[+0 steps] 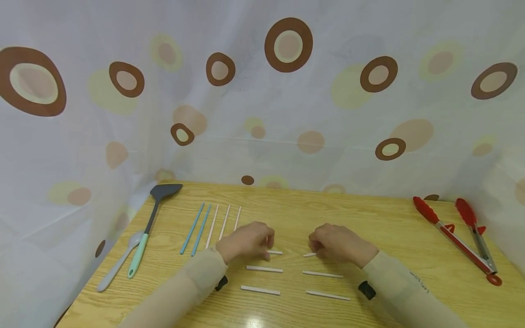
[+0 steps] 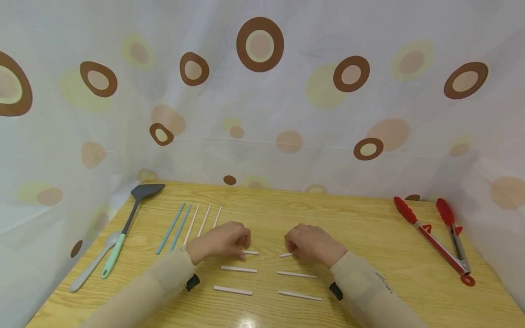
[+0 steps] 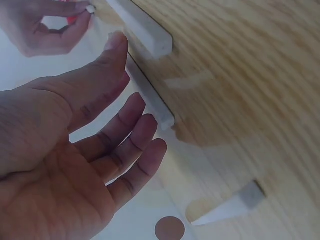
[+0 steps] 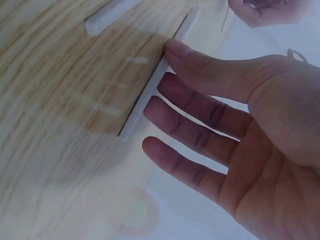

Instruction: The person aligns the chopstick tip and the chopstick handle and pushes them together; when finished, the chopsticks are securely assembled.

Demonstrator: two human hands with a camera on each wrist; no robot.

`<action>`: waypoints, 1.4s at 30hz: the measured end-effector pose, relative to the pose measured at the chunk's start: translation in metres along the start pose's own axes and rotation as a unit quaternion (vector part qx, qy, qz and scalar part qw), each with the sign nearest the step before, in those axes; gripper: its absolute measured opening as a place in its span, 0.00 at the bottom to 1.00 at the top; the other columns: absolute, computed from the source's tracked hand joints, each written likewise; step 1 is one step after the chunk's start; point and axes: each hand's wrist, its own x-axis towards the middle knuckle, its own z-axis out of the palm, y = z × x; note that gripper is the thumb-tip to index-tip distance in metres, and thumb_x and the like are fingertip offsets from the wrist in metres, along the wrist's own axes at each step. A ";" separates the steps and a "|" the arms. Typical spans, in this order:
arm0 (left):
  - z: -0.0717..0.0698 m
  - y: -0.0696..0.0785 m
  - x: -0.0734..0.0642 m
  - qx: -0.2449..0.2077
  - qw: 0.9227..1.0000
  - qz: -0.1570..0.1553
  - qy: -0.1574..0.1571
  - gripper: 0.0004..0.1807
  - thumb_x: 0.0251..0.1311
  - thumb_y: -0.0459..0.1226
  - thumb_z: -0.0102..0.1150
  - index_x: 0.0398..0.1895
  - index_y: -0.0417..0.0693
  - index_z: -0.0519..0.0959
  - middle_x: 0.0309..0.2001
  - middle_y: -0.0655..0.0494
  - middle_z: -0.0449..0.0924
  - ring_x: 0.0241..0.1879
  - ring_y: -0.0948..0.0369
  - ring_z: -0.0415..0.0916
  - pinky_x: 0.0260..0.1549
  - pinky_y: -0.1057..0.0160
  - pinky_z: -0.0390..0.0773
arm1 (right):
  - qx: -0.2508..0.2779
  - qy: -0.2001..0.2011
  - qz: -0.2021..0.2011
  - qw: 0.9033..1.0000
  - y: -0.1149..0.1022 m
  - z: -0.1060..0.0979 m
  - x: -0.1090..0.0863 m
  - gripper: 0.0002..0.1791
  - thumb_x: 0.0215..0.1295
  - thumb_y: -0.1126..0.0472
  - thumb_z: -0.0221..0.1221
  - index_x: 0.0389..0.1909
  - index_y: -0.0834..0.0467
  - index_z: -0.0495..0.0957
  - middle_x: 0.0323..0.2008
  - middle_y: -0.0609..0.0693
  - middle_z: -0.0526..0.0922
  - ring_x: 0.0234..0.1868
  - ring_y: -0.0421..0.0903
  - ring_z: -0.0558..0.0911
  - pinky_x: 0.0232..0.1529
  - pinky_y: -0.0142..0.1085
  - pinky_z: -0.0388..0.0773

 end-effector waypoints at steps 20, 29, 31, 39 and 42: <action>-0.010 0.009 0.008 0.033 0.998 0.002 0.046 0.02 0.61 0.37 0.68 0.35 0.53 0.83 0.29 0.66 0.78 0.29 0.69 0.73 0.29 0.69 0.75 | 0.004 0.095 -0.066 0.993 0.005 -0.001 0.001 0.11 0.60 0.70 0.67 0.33 0.51 0.78 0.26 0.41 0.80 0.25 0.36 0.75 0.25 0.34 0.74; -0.021 0.009 0.009 0.075 0.995 -0.019 0.071 0.03 0.60 0.40 0.68 0.36 0.56 0.86 0.30 0.67 0.79 0.29 0.69 0.73 0.27 0.68 0.74 | -0.047 0.107 -0.028 0.993 0.004 -0.012 0.005 0.11 0.57 0.69 0.69 0.30 0.49 0.83 0.29 0.42 0.84 0.30 0.43 0.82 0.27 0.38 0.79; -0.022 0.008 0.009 0.072 0.994 -0.024 0.075 0.04 0.60 0.40 0.68 0.37 0.57 0.86 0.30 0.66 0.79 0.28 0.69 0.73 0.26 0.68 0.74 | -0.049 0.111 -0.023 0.992 0.004 -0.014 0.005 0.12 0.56 0.70 0.70 0.30 0.49 0.82 0.29 0.43 0.83 0.29 0.42 0.81 0.26 0.36 0.78; -0.028 0.010 0.009 0.084 0.991 -0.021 0.104 0.08 0.59 0.40 0.69 0.41 0.57 0.86 0.30 0.66 0.79 0.28 0.70 0.74 0.24 0.69 0.74 | -0.073 0.153 -0.031 0.985 0.001 -0.018 0.007 0.14 0.56 0.71 0.70 0.35 0.52 0.78 0.28 0.43 0.74 0.24 0.41 0.77 0.20 0.31 0.72; -0.031 0.011 0.008 0.088 0.990 -0.019 0.112 0.08 0.58 0.41 0.70 0.41 0.57 0.86 0.30 0.66 0.79 0.27 0.69 0.74 0.24 0.69 0.74 | -0.067 0.177 -0.052 0.980 0.001 -0.021 0.009 0.15 0.57 0.72 0.69 0.37 0.54 0.76 0.29 0.45 0.75 0.25 0.42 0.78 0.21 0.31 0.73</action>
